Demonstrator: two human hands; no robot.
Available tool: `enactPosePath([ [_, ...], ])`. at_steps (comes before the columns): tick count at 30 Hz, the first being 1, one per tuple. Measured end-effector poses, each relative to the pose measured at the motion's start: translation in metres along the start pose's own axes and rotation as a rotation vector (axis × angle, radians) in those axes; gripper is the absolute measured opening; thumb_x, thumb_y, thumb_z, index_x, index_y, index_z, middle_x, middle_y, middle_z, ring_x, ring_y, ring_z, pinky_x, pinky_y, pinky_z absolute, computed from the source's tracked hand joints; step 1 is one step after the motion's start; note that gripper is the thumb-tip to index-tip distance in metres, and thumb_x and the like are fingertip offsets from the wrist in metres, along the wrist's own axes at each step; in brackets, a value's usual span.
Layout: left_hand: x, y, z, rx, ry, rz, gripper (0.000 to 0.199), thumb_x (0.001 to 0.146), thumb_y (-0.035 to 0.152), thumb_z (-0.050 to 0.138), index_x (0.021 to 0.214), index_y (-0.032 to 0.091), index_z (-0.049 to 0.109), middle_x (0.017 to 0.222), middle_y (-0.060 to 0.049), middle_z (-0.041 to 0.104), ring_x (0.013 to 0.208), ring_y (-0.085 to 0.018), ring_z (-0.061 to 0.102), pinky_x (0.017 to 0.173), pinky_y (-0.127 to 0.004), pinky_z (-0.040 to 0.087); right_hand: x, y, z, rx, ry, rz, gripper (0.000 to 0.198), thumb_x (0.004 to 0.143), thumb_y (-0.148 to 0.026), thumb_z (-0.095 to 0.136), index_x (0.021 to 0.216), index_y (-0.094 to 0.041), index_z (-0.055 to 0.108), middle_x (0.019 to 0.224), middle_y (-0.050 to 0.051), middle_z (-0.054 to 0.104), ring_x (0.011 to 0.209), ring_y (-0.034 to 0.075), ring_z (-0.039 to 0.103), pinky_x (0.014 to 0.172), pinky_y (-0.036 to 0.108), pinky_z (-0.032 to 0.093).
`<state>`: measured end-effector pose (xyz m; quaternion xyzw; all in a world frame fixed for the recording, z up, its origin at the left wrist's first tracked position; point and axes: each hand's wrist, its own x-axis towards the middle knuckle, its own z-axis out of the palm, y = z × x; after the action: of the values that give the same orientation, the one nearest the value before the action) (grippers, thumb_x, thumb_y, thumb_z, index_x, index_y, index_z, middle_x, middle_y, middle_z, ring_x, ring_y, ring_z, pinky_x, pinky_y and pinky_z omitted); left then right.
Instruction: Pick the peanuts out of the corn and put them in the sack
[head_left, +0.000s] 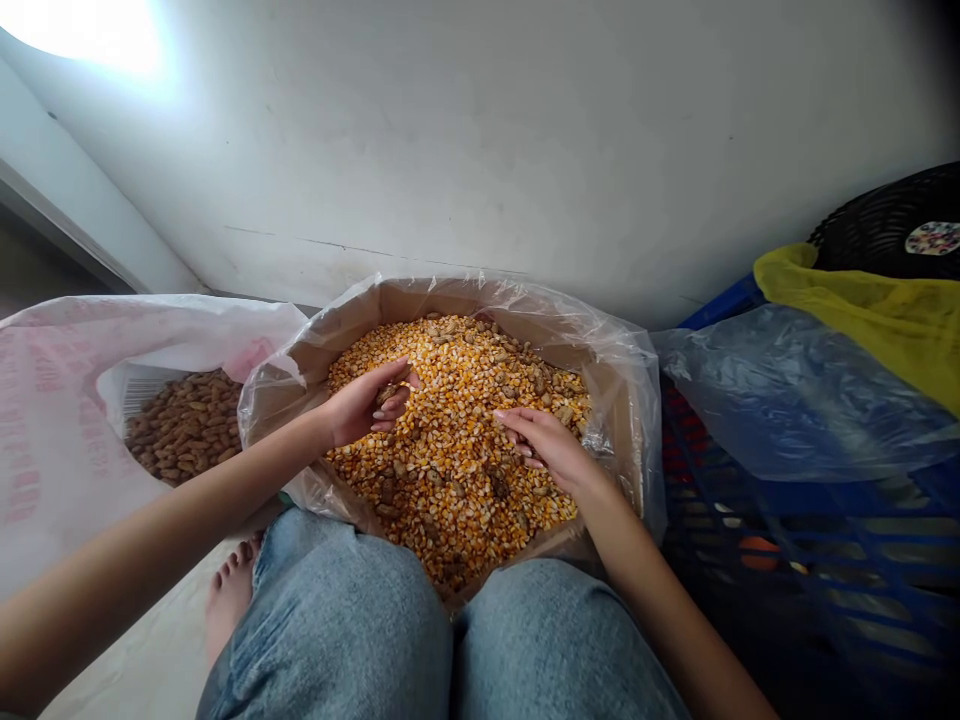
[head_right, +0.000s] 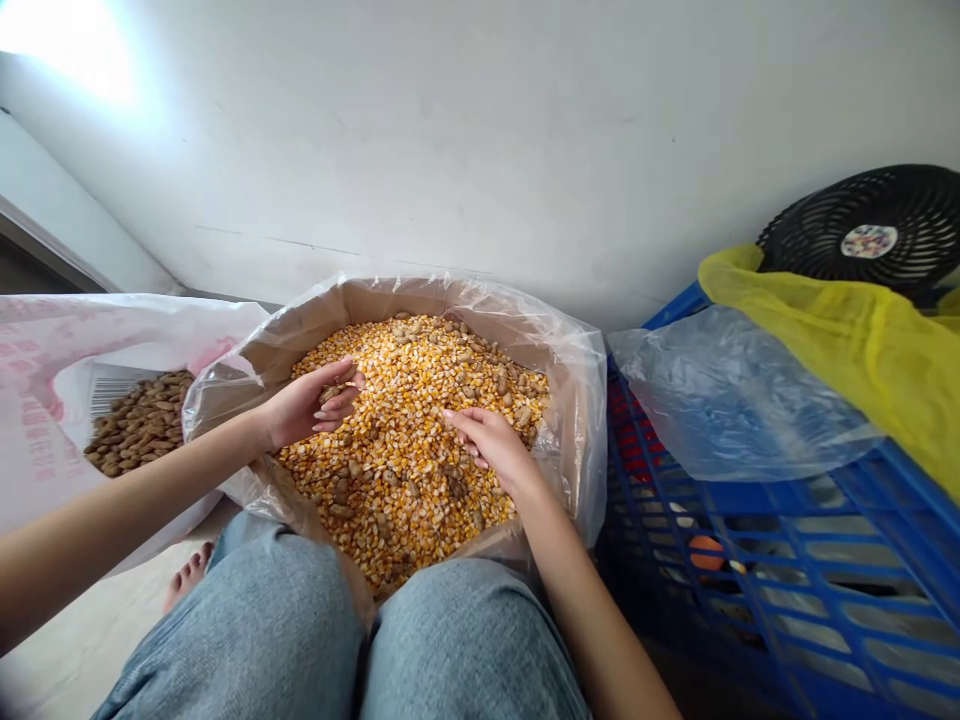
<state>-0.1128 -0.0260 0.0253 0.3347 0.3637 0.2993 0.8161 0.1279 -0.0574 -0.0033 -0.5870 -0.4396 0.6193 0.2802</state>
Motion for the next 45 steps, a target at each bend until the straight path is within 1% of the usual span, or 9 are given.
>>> enactPosePath([
  [7, 0.003, 0.0, -0.001, -0.019, 0.121, -0.056, 0.022, 0.08, 0.037, 0.044, 0.086, 0.016, 0.049, 0.05, 0.008, 0.025, 0.034, -0.002, 0.02, 0.028, -0.011, 0.016, -0.003, -0.006, -0.004, 0.609, -0.123, 0.054, 0.016, 0.067, -0.028, 0.052, 0.065, -0.018, 0.04, 0.053, -0.006, 0.037, 0.038, 0.003, 0.028, 0.03, 0.012, 0.015],
  [14, 0.003, 0.005, -0.002, 0.143, 0.087, -0.048, 0.015, 0.077, 0.03, 0.036, 0.069, 0.018, 0.041, 0.054, 0.005, 0.031, 0.034, -0.004, 0.017, 0.028, -0.015, 0.012, -0.006, -0.011, -0.007, 0.84, -0.175, 0.001, 0.006, 0.066, -0.022, 0.048, 0.07, -0.017, 0.045, 0.058, -0.004, 0.044, 0.039, 0.003, 0.032, 0.027, 0.01, 0.017],
  [18, 0.007, -0.005, -0.006, 0.656, 0.189, -0.048, 0.034, 0.076, 0.045, 0.034, 0.054, 0.019, 0.029, 0.045, 0.006, 0.021, 0.034, -0.006, 0.018, 0.032, -0.019, 0.015, -0.006, -0.011, -0.007, 0.906, -0.125, 0.001, 0.007, 0.07, -0.024, 0.05, 0.072, -0.018, 0.047, 0.065, -0.003, 0.051, 0.041, 0.003, 0.036, 0.027, 0.01, 0.019],
  [24, 0.009, -0.027, 0.002, 1.837, 0.269, 0.115, 0.027, 0.078, 0.035, 0.035, 0.071, 0.017, 0.054, 0.063, -0.004, 0.056, 0.056, -0.015, 0.051, 0.049, -0.024, 0.034, -0.004, -0.011, -0.005, 0.885, -0.131, -0.01, 0.015, 0.069, -0.027, 0.057, 0.067, -0.017, 0.046, 0.058, -0.005, 0.048, 0.038, 0.002, 0.034, 0.027, 0.009, 0.018],
  [29, 0.013, -0.036, 0.01, 2.101, 0.182, 0.058, 0.031, 0.082, 0.029, 0.03, 0.083, 0.012, 0.056, 0.069, -0.013, 0.061, 0.061, -0.023, 0.058, 0.05, -0.029, 0.039, -0.002, -0.01, -0.004, 0.858, -0.069, 0.012, 0.016, 0.067, -0.026, 0.059, 0.067, -0.017, 0.047, 0.057, -0.005, 0.048, 0.039, 0.002, 0.036, 0.028, 0.009, 0.02],
  [34, 0.02, -0.04, 0.007, 2.061, 0.149, 0.044, 0.024, 0.078, 0.029, 0.04, 0.082, 0.011, 0.056, 0.073, -0.015, 0.061, 0.068, -0.026, 0.059, 0.055, -0.032, 0.041, -0.001, -0.008, -0.004, 0.842, -0.05, 0.016, 0.015, 0.067, -0.026, 0.059, 0.067, -0.017, 0.047, 0.058, -0.005, 0.049, 0.039, 0.002, 0.037, 0.028, 0.009, 0.02],
  [37, 0.022, -0.034, 0.003, 1.883, 0.203, 0.003, 0.022, 0.075, 0.032, 0.044, 0.078, 0.015, 0.057, 0.071, -0.009, 0.06, 0.066, -0.02, 0.057, 0.054, -0.028, 0.039, -0.001, -0.008, -0.005, 0.85, -0.052, 0.01, 0.016, 0.067, -0.027, 0.059, 0.067, -0.018, 0.046, 0.058, -0.005, 0.048, 0.039, 0.002, 0.037, 0.028, 0.01, 0.02],
  [41, 0.016, -0.014, 0.001, 1.107, 0.123, -0.056, 0.021, 0.073, 0.035, 0.042, 0.074, 0.017, 0.052, 0.05, 0.003, 0.041, 0.042, -0.008, 0.038, 0.039, -0.019, 0.028, 0.0, -0.009, -0.007, 0.862, -0.063, -0.006, 0.021, 0.066, -0.032, 0.06, 0.066, -0.018, 0.045, 0.057, -0.006, 0.046, 0.041, 0.003, 0.038, 0.028, 0.01, 0.021],
  [45, 0.005, 0.003, 0.001, 0.364, 0.013, -0.133, 0.015, 0.076, 0.031, 0.036, 0.07, 0.019, 0.041, 0.047, 0.007, 0.016, 0.034, -0.005, 0.013, 0.03, -0.017, 0.011, -0.001, -0.006, -0.002, 0.676, -0.111, -0.071, 0.031, 0.065, -0.039, 0.06, 0.057, -0.017, 0.039, 0.055, -0.006, 0.042, 0.038, 0.003, 0.033, 0.028, 0.012, 0.015],
])
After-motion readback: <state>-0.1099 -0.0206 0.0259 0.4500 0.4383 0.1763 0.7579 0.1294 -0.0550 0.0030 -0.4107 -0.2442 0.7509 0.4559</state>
